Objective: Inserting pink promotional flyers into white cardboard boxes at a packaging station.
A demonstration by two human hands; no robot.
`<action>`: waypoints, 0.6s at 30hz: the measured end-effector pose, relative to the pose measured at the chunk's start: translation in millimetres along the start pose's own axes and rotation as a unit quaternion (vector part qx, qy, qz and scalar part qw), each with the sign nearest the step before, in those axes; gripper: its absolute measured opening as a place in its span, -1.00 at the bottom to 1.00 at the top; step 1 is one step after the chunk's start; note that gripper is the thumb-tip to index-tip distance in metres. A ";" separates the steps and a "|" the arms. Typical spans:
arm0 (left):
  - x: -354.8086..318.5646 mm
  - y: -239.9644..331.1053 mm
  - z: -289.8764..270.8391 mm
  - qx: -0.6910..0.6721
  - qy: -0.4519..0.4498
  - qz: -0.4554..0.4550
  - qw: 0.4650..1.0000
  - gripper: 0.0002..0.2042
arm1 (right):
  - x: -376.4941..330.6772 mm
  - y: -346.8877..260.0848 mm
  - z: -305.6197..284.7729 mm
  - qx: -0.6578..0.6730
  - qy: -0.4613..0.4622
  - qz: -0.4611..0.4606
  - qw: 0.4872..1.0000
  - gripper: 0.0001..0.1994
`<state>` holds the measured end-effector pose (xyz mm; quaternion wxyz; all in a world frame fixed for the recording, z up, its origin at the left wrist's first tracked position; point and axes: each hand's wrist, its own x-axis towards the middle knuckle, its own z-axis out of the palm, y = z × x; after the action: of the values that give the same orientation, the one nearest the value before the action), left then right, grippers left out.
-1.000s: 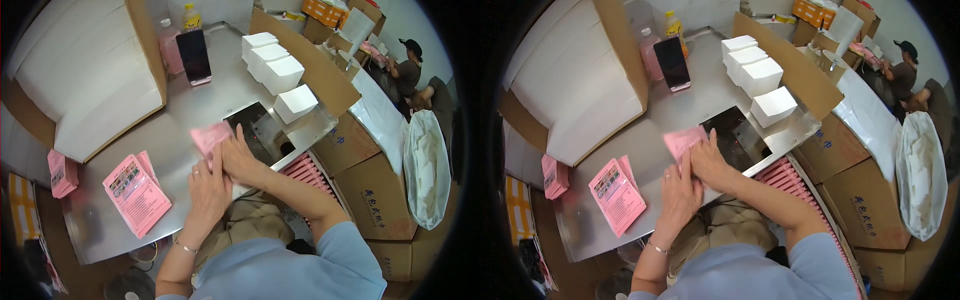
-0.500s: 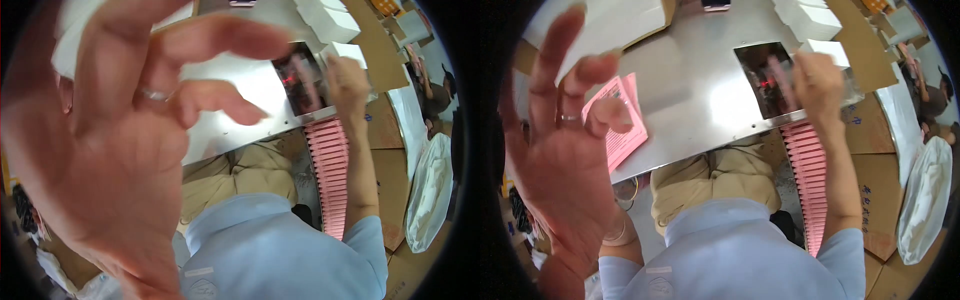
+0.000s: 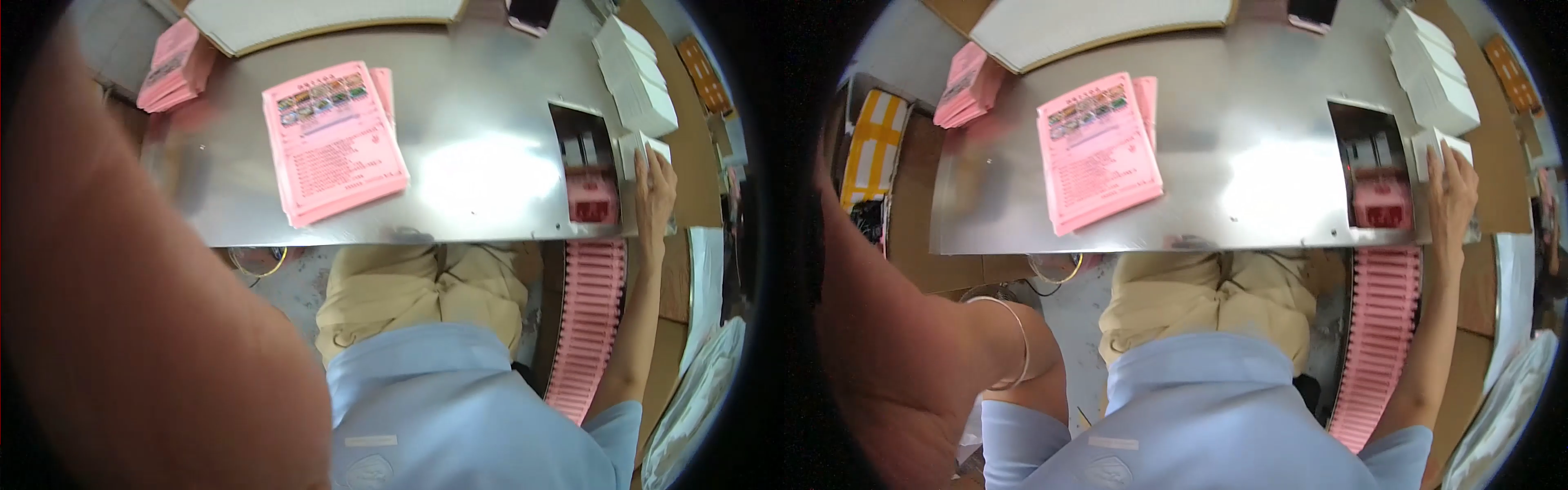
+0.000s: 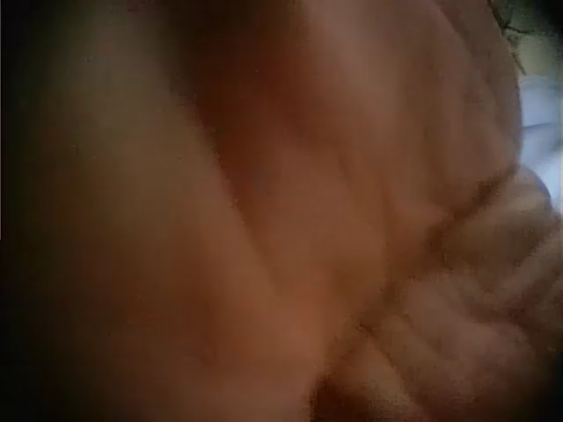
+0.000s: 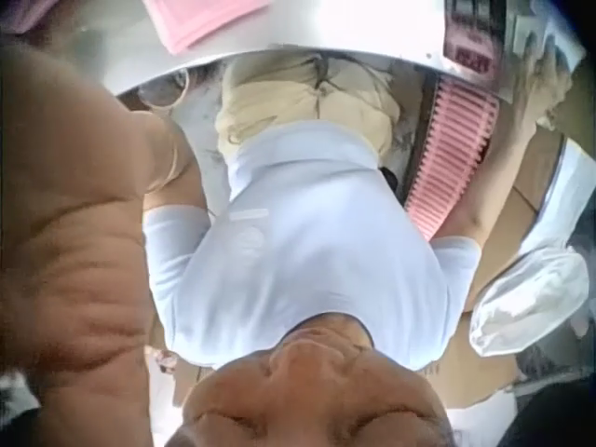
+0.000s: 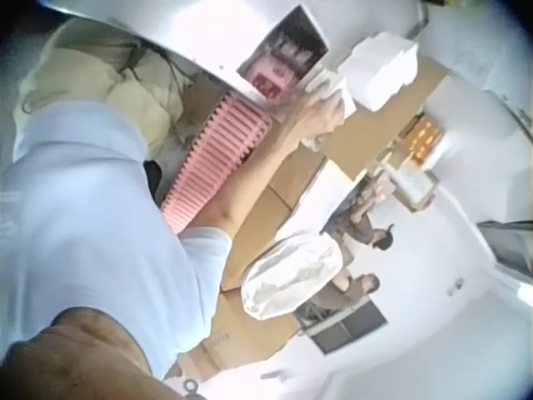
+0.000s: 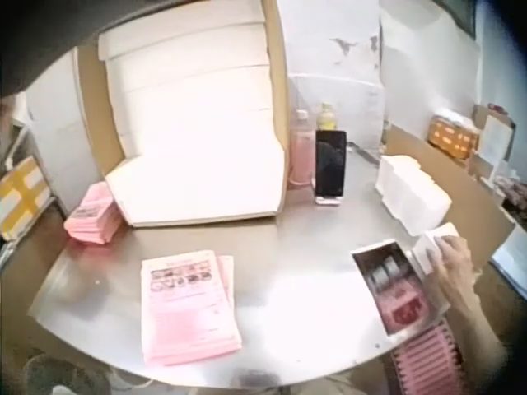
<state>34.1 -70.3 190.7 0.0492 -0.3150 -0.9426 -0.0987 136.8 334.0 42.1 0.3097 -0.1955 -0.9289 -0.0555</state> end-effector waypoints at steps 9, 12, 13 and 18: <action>18.8 15.6 -44.4 0.117 0.122 -0.040 0.985 -0.65 | -12.0 4.9 5.1 0.006 0.038 -0.019 0.999 -0.69; 0.9 18.2 -56.8 0.140 0.130 -0.025 0.981 -0.68 | -6.0 -3.9 -0.4 -0.024 0.045 -0.019 0.999 -0.72; -6.9 11.5 -60.9 0.152 0.138 -0.024 0.978 -0.69 | -3.0 -11.0 -0.9 -0.019 0.050 -0.026 0.998 -0.74; -15.3 23.8 -83.2 0.211 0.191 -0.034 0.958 -0.74 | 0.2 -12.4 2.9 -0.023 0.053 -0.013 0.998 -0.75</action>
<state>63.3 -78.8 273.2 0.2903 -0.2401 -0.9254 0.0423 130.1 323.3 40.1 0.3531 -0.1870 -0.9122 -0.0912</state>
